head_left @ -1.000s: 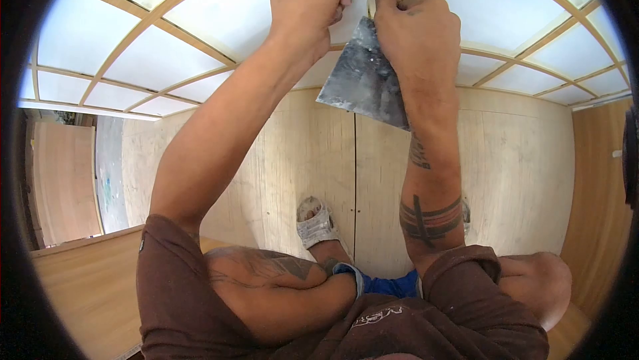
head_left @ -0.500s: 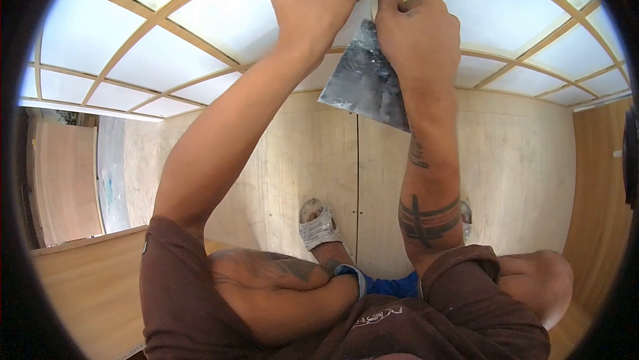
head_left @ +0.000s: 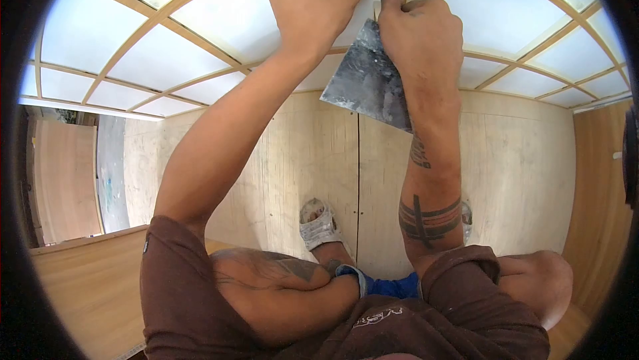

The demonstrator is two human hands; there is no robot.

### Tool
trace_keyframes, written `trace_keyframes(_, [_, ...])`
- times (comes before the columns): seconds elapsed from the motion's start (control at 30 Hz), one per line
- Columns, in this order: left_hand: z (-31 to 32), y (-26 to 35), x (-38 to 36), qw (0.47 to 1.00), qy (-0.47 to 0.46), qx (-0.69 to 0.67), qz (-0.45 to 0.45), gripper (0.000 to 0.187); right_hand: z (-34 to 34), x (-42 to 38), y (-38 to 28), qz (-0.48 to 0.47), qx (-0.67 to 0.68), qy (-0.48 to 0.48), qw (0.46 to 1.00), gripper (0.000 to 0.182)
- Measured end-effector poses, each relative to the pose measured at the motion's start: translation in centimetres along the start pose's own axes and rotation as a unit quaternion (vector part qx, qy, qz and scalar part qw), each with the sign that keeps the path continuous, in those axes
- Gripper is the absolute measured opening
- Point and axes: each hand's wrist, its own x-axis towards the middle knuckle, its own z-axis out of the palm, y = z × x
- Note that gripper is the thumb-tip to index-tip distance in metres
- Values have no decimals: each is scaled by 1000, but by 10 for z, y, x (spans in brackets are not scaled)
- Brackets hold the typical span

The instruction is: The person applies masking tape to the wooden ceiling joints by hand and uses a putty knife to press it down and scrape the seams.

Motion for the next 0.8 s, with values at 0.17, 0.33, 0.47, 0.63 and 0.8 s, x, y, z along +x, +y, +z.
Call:
trace_keyframes(0.17, [1,-5,-2,1000,-8,-10,0,41,-1,-1,-1,-29,-13,10,999,52])
trace_keyframes(0.33, [-4,-16,-3,990,-18,122,72,51,2,3,0,-31,-31,22,999,51])
trace_keyframes(0.47, [-2,-14,-6,990,-9,113,86,55,0,-1,0,-60,-45,28,997,43])
trace_keyframes(0.63, [-4,-15,-7,987,-18,145,72,54,2,0,-2,-39,-35,26,998,47])
trace_keyframes(0.8, [0,-11,-10,989,-18,140,49,51,0,-2,-1,-14,-19,3,1000,51])
